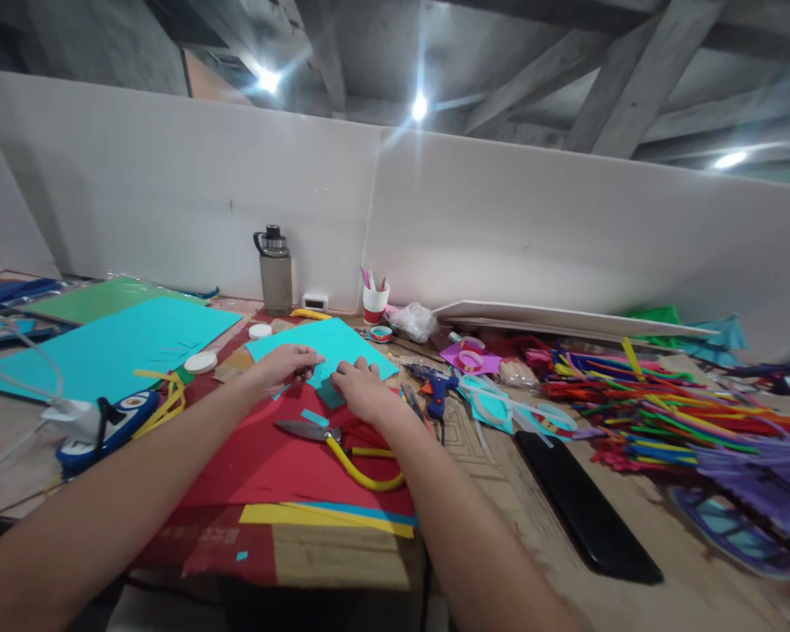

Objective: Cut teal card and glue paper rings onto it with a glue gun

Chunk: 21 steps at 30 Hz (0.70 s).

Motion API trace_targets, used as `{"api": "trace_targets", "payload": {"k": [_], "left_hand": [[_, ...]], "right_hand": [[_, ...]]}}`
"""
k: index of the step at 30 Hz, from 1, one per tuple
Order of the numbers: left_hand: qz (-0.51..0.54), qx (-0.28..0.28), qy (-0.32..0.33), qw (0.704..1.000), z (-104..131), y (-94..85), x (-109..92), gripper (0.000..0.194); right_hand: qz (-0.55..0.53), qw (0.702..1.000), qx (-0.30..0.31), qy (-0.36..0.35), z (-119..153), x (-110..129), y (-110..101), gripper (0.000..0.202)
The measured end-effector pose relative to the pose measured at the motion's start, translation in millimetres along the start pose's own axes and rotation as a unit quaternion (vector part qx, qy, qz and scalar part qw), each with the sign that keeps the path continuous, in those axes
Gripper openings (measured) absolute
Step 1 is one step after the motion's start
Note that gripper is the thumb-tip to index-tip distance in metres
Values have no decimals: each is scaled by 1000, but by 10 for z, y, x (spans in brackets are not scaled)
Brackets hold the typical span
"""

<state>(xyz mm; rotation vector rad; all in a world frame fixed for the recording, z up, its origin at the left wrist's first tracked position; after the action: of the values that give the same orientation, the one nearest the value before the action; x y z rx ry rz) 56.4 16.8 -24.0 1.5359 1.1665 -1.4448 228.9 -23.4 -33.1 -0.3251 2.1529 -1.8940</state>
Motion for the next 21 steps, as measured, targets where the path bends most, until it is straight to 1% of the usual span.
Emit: {"api": "trace_targets", "payload": {"k": [4,8,12,14,16,18,21], "left_hand": [[20,4,9,1000,-2,-3,26,30],[40,13,10,999,10,-4,24,30],[75,58,-28,995,25,4,25,29],[73,70,-43,994,31,18,26,29],[65,72,-45,994,37,40,19,29],[74,72,-41,994,46,66,2,29],[101,69,-34,992,65,101,-43,29]], "right_hand": [[-21,1000,-10,0,16,-6,-54,16],[-59,998,-17,12,11,-69,-87,15],[-112,992,-35,47,54,-140,-164,16],[-131,988,-51,67,97,-153,-218,16],[-145,981,-84,95,135,-158,-265,17],[-166,969,-139,122,159,-162,-292,18],[-199,948,-214,129,177,-164,-290,18]]}}
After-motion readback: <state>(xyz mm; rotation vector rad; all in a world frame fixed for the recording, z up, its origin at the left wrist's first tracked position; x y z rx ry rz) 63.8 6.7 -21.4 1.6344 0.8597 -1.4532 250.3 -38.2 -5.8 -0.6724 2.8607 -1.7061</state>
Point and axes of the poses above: each hand's wrist, its own z-axis away from the middle knuckle, its own y-axis out of the palm, x = y × z, the point moved 1 cm from there along -z, towards the middle knuckle, and after that the axes turned 14 degrees about y, right-handed, at the moved point
